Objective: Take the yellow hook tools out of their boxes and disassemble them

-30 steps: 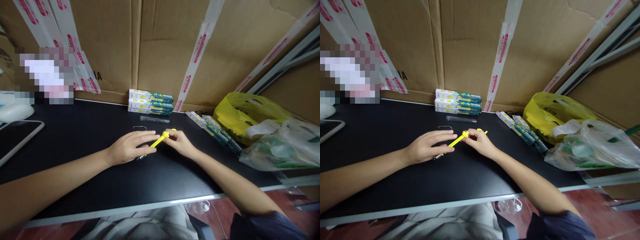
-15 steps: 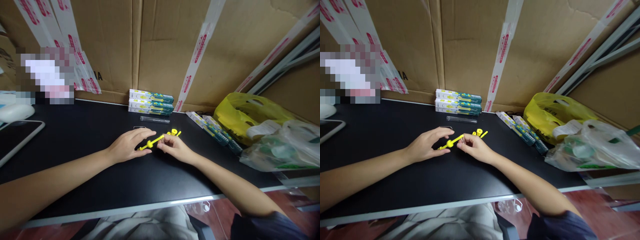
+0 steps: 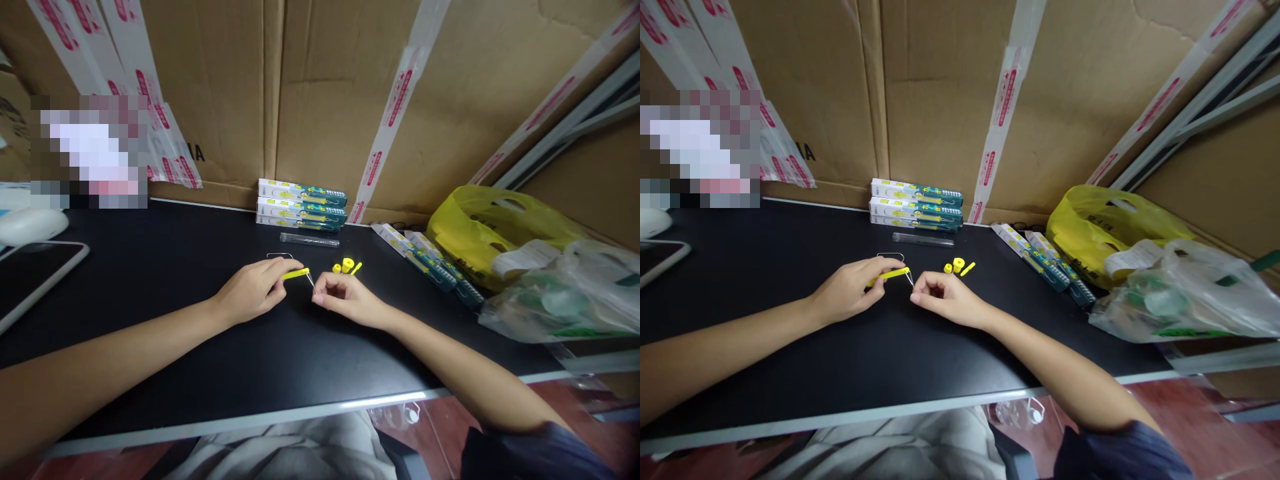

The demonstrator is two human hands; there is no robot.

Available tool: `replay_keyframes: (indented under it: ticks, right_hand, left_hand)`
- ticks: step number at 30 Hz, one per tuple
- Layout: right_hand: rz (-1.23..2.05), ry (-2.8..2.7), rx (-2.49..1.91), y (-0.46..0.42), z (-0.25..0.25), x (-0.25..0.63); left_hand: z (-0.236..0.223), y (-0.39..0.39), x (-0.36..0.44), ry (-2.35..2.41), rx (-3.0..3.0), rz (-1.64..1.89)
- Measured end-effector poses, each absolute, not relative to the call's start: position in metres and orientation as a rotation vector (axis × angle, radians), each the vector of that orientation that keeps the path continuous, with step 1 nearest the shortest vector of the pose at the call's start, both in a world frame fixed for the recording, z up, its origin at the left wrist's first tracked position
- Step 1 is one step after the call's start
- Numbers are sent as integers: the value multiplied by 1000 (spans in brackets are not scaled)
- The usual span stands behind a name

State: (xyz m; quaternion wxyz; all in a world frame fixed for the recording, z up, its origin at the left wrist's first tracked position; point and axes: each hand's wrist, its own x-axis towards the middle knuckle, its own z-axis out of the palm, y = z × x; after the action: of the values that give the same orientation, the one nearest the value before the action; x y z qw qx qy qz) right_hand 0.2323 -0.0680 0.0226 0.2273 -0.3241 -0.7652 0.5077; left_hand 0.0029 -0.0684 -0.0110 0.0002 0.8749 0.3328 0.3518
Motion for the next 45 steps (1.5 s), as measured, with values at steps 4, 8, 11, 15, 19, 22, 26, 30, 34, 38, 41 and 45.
replay_keyframes:
  ticks: [4, 8, 11, 15, 19, 22, 26, 30, 34, 38, 41, 45]
  right_hand:
    - [1438, -2130, -852, -72, 20, 232]
    - [1404, -2159, -804, -73, 14, 231]
    - [1344, -2158, -825, -72, 8, 230]
    - [1268, -2150, -860, -72, 3, 227]
    - [1182, -2169, -836, -77, 0, 222]
    - [1178, -2176, -790, -82, 1, 219]
    - [1178, -2162, -760, -84, 3, 217]
    - [1198, -2128, -765, -82, 4, 218]
    - [1280, -2039, -857, -81, 7, 221]
    - [1333, -1990, -882, -81, 8, 223]
    - [1377, -2071, -872, -81, 8, 223]
    - [1404, -2057, -859, -78, 7, 223]
  left_hand:
    - [-11, -70, 4, 1120, 2820, 1043]
    - [-12, -73, 5, 1131, 2951, 979]
    - [-13, -75, 6, 1049, 3052, 945]
    - [-13, -77, 7, 941, 3150, 991]
    - [-11, -81, 10, 916, 3241, 930]
    - [-9, -83, 12, 932, 3277, 882]
    - [-8, -84, 13, 942, 3287, 864]
    - [-8, -82, 13, 915, 3262, 906]
    - [-9, -80, 11, 886, 3199, 931]
    - [-12, -77, 9, 795, 3148, 838]
    - [-13, -76, 9, 747, 3124, 730]
    - [-13, -75, 10, 789, 3098, 636]
